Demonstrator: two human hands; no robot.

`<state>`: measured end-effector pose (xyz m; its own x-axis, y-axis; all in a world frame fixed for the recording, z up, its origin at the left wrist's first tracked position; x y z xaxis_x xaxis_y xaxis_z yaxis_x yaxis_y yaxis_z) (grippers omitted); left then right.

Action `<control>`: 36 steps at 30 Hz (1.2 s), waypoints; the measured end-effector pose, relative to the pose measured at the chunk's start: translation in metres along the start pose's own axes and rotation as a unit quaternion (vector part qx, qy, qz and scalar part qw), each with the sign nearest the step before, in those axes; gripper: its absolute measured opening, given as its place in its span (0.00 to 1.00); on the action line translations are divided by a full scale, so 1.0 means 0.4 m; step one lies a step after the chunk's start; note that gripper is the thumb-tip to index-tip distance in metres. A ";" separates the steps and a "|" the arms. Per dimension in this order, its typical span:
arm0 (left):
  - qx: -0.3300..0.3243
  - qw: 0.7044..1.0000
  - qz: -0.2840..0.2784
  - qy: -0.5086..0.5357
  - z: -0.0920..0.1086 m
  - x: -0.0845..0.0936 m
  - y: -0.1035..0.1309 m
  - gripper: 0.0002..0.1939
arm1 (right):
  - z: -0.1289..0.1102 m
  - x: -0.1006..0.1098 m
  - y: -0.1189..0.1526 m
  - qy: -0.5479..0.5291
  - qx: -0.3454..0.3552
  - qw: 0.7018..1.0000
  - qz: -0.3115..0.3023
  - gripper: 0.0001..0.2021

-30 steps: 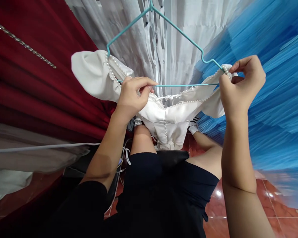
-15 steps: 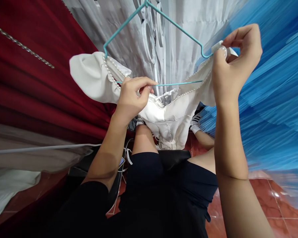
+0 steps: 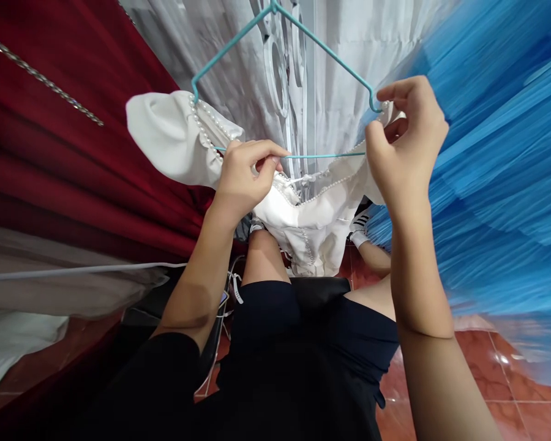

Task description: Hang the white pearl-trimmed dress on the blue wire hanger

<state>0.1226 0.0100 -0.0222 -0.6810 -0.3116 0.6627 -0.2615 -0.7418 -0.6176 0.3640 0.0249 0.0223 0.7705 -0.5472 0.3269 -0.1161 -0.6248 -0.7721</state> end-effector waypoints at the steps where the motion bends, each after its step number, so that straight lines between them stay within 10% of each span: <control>1: 0.001 1.000 0.002 -0.005 0.000 -0.001 0.001 0.13 | 0.000 -0.001 0.003 0.003 0.004 1.000 -0.009 0.19; 9: 0.001 1.000 0.008 -0.020 0.005 -0.007 0.004 0.13 | -0.002 -0.018 0.025 0.005 0.040 0.998 -0.037 0.20; 14: 0.003 1.000 0.008 -0.015 0.012 -0.005 0.002 0.13 | -0.023 -0.015 0.067 -0.078 0.067 0.993 0.061 0.19; 24: 0.009 0.999 0.021 -0.024 0.013 -0.011 0.005 0.13 | 0.101 -0.044 0.055 0.041 -0.026 0.998 0.049 0.08; 36: 0.029 0.999 0.010 -0.012 0.021 -0.005 0.000 0.13 | -0.019 -0.052 0.048 0.020 0.061 0.994 0.089 0.05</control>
<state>0.1297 0.0058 -0.0200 -0.6686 -0.3400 0.6614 -0.2081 -0.7683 -0.6053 0.3410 0.0200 0.0050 0.7194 -0.6656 0.1983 -0.1693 -0.4450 -0.8794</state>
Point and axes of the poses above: each hand's wrist, its own y-axis away from the middle knuckle, its own x-axis out of the back of the hand, z = x × y, the point moved 4 cm from there along -y, towards the middle knuckle, and after that the axes turned 1 degree about -x, right-handed, at the moved point
